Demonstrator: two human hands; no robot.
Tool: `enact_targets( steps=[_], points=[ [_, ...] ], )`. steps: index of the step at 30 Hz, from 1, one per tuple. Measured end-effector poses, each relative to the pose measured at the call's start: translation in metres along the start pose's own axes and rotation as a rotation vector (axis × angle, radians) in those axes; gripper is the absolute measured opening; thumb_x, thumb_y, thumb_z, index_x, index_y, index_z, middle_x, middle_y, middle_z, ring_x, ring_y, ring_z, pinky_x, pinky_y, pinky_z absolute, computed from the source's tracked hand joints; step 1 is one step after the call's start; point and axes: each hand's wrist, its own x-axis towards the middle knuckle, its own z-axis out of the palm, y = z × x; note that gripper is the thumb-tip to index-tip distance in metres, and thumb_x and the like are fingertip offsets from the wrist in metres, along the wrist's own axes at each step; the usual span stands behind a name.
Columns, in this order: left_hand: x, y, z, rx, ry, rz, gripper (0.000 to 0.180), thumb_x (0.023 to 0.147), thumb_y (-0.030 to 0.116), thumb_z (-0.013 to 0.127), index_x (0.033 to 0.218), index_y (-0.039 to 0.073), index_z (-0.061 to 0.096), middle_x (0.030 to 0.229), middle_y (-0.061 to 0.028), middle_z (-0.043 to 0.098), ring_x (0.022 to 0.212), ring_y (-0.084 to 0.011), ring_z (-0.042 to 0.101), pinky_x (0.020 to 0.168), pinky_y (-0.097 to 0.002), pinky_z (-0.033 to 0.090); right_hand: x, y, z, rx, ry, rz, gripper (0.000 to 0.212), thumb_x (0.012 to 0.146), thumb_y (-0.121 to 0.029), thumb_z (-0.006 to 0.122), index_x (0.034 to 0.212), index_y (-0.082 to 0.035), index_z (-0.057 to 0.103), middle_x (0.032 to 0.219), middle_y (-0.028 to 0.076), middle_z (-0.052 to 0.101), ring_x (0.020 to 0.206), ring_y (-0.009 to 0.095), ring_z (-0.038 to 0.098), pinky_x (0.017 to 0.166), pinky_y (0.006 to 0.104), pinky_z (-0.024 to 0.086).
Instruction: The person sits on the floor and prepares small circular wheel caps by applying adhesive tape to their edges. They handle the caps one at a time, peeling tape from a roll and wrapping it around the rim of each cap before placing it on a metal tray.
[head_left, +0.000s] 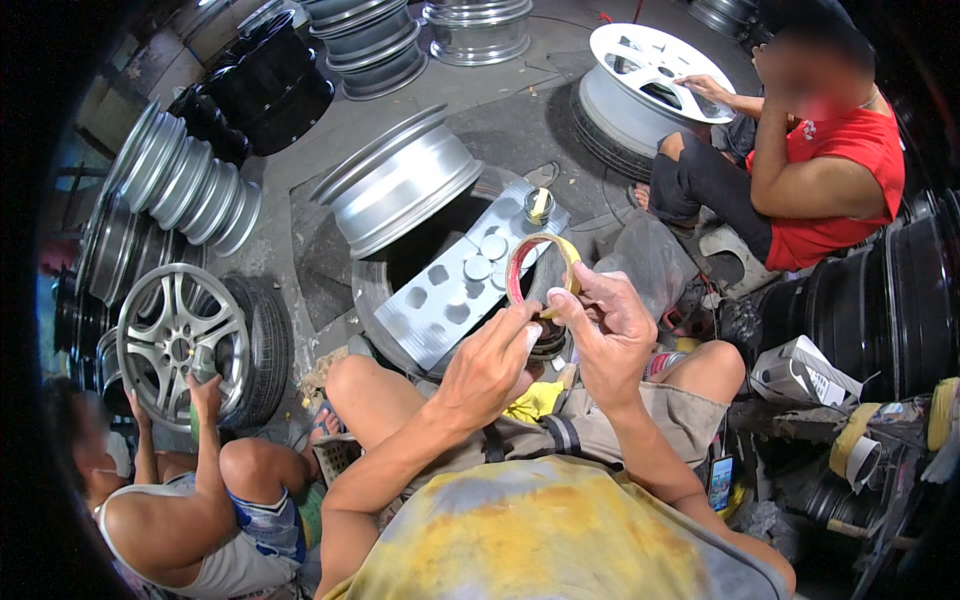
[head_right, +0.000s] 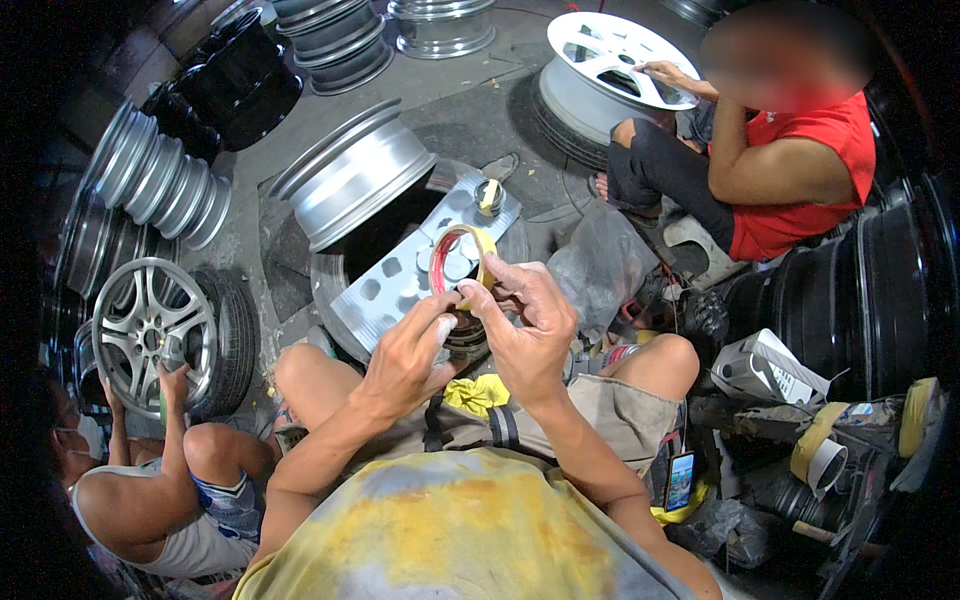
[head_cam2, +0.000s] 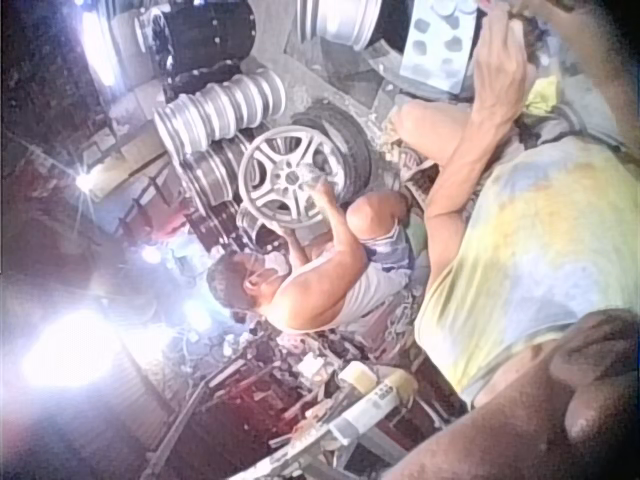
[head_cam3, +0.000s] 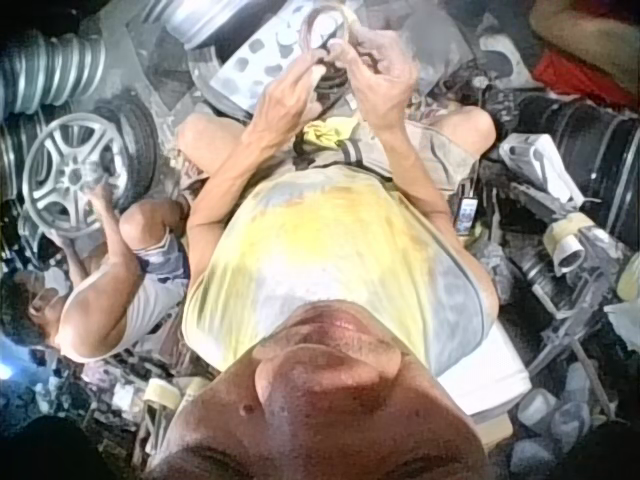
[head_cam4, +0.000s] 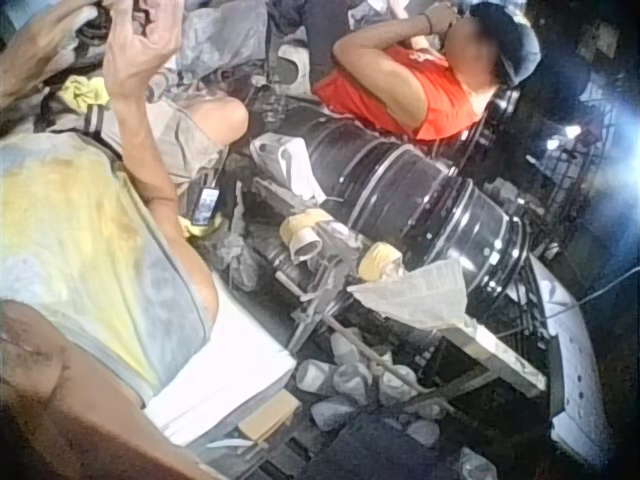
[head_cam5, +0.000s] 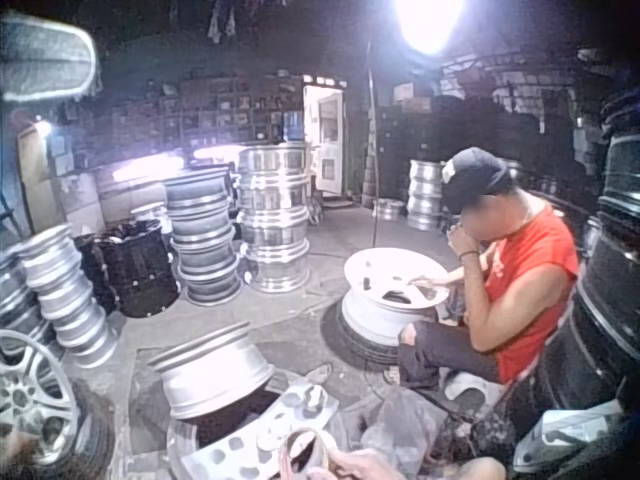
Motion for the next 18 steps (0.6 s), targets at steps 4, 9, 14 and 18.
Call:
enact_targets(
  steps=[4,9,14,18],
  points=[
    [-0.003,-0.004,0.005,0.011,-0.007,0.007,0.052,0.060,-0.006,0.075,0.109,-0.012,0.058,0.126,-0.0255,0.060,0.110,-0.0408,0.065,0.087,-0.0433,0.058,-0.002,0.013,-0.003,-0.010,-0.044,-0.058,0.016,0.093,0.006,0.073,0.108,0.003,0.070,0.099,0.007,0.068,0.086,0.010,0.068,0.072,0.0235,0.057],
    [-0.007,-0.005,0.010,0.011,-0.015,-0.004,0.052,0.061,-0.004,0.076,0.109,-0.011,0.059,0.126,-0.0254,0.060,0.111,-0.0407,0.065,0.088,-0.0436,0.058,-0.003,0.021,-0.004,0.063,-0.032,-0.013,0.014,0.093,0.005,0.073,0.107,0.002,0.070,0.099,0.007,0.069,0.086,0.011,0.069,0.071,0.0232,0.057],
    [-0.003,-0.004,0.008,0.005,0.000,-0.012,0.051,0.062,-0.004,0.074,0.110,-0.011,0.059,0.126,-0.0254,0.060,0.112,-0.0409,0.064,0.089,-0.0438,0.058,-0.003,0.012,0.002,0.161,0.042,0.078,0.012,0.092,0.003,0.076,0.103,0.004,0.072,0.098,0.005,0.068,0.085,0.008,0.067,0.074,0.0221,0.055],
    [-0.003,-0.005,0.009,0.011,-0.006,-0.008,0.051,0.062,-0.005,0.072,0.111,-0.011,0.058,0.126,-0.0256,0.060,0.113,-0.0412,0.064,0.090,-0.0439,0.058,-0.004,0.011,0.002,0.097,0.056,0.087,0.013,0.092,0.003,0.076,0.104,0.004,0.071,0.099,0.006,0.068,0.086,0.009,0.068,0.073,0.0224,0.055]
  ],
)
